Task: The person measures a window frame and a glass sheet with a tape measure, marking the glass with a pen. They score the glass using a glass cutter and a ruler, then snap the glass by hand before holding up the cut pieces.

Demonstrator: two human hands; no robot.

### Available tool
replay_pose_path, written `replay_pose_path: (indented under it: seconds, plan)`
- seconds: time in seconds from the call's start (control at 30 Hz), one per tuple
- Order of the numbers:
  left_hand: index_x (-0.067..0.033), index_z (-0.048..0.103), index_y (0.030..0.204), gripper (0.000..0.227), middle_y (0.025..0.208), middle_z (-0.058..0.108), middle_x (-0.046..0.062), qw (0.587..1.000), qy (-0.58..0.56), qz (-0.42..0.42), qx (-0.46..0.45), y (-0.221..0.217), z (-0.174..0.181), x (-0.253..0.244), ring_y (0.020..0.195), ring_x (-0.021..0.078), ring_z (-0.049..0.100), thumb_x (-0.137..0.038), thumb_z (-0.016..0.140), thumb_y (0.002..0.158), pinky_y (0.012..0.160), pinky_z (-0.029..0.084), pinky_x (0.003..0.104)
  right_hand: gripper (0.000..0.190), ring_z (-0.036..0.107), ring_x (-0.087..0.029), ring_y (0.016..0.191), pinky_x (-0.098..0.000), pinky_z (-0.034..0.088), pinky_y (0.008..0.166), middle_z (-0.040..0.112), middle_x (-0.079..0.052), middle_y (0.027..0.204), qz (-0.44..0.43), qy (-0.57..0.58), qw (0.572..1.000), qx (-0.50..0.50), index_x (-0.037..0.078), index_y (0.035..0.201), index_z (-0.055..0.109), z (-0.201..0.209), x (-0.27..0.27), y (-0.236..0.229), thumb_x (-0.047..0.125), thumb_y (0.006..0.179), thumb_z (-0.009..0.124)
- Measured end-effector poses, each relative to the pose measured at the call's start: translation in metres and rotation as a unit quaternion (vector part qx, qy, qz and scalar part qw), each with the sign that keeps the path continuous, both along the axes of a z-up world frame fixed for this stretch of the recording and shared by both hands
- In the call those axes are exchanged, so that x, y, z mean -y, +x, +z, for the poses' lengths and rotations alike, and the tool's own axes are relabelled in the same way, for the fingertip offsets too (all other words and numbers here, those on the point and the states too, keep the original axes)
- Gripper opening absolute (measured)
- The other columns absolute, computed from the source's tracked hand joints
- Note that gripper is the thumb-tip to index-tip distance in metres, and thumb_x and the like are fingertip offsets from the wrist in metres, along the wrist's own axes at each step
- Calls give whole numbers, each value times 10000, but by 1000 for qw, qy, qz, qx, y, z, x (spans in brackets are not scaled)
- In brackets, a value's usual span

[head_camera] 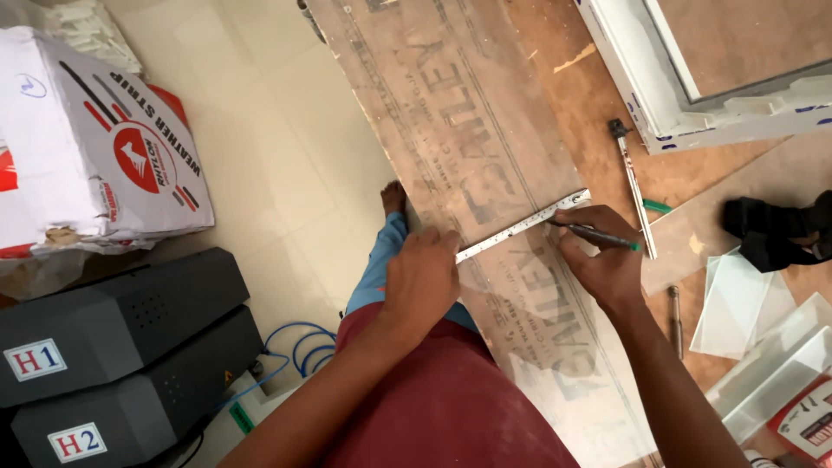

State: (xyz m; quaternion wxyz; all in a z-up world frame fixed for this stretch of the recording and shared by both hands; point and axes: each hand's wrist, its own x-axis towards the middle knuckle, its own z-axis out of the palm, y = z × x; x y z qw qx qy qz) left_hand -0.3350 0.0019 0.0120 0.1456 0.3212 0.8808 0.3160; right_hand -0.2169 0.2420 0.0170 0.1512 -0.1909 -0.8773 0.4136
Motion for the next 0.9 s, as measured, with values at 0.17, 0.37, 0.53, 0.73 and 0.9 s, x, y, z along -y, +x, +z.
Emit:
replay_pose_path:
  seconds: [0.17,0.37,0.53,0.73,0.9]
  plan:
    - [-62,656,910,148,897,620,128,1000,9,5,1,1,-2,0,872,353,635,-28,692,771,671,545,487,209,728,-191,1017,-301,577,904,744,-108,1084,8,-29,999,36,2,1064,738,4,2,-3,-17,855,736]
    - [-59,652,902,141,902,616,128,1000,4,3,8,1,-2,0,873,351,635,-20,690,772,657,540,485,197,736,-181,1020,-297,577,911,755,-104,1080,28,-53,997,58,11,1042,756,10,4,-6,2,845,742]
    - [-59,648,877,117,900,618,126,1000,5,2,18,1,-2,0,869,341,638,-21,691,774,663,542,478,201,740,-183,1019,-297,576,915,761,-105,1072,34,-50,996,61,14,1037,763,12,6,-8,4,839,733]
    - [-57,653,887,134,907,622,129,1000,17,3,1,3,-6,1,870,344,641,-20,693,764,673,546,470,199,741,-182,979,-299,578,886,762,-109,1038,32,-7,998,62,15,1020,768,15,8,-10,11,823,741]
    - [-55,656,894,132,910,624,131,1000,15,4,-6,2,-4,0,868,345,645,-23,693,772,673,547,469,193,743,-184,960,-298,580,865,764,-112,1029,25,-3,997,68,17,1017,771,14,9,-10,18,825,745]
